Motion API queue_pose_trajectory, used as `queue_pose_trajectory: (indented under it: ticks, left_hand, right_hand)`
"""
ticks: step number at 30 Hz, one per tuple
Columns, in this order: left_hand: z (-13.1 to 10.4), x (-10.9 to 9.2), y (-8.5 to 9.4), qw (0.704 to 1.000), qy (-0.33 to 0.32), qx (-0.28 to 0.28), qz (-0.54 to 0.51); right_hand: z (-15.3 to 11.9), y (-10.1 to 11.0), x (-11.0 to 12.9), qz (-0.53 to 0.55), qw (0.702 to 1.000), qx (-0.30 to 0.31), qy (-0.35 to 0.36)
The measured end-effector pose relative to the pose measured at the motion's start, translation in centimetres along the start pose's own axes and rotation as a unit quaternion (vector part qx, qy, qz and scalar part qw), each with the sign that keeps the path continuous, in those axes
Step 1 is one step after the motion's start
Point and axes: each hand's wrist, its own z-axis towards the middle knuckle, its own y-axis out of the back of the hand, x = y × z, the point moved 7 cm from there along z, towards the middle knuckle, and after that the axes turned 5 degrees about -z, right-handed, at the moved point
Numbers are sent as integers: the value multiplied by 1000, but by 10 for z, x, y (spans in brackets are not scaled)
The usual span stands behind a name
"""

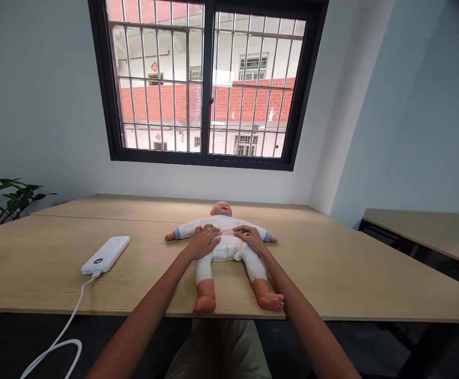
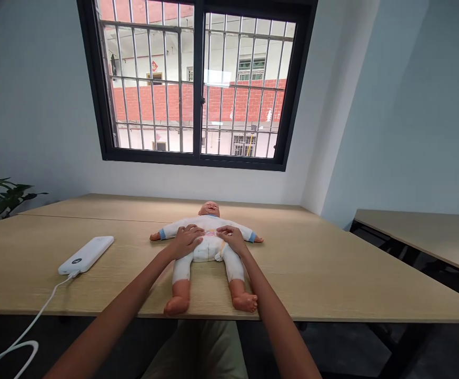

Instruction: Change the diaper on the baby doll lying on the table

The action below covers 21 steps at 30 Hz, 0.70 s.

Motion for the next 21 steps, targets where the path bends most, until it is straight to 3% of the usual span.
queue_pose_trajectory:
  ticks: [4,9,14,21]
  left_hand:
    - [-5,-1,-1,999,-2,28,40]
    - [-3,5,-1,998,-23,-6,-58]
    - [-1,17,0,990,1,-49,-131]
    - [-3,22,-3,987,19,-44,-153]
  right_hand:
    - [0,-4,-5,0,1000,5,-2]
    - [3,-8,-6,-29,999,-5,16]
    - [3,-8,-4,-64,997,2,38]
    - [3,-5,-4,-79,995,-20,65]
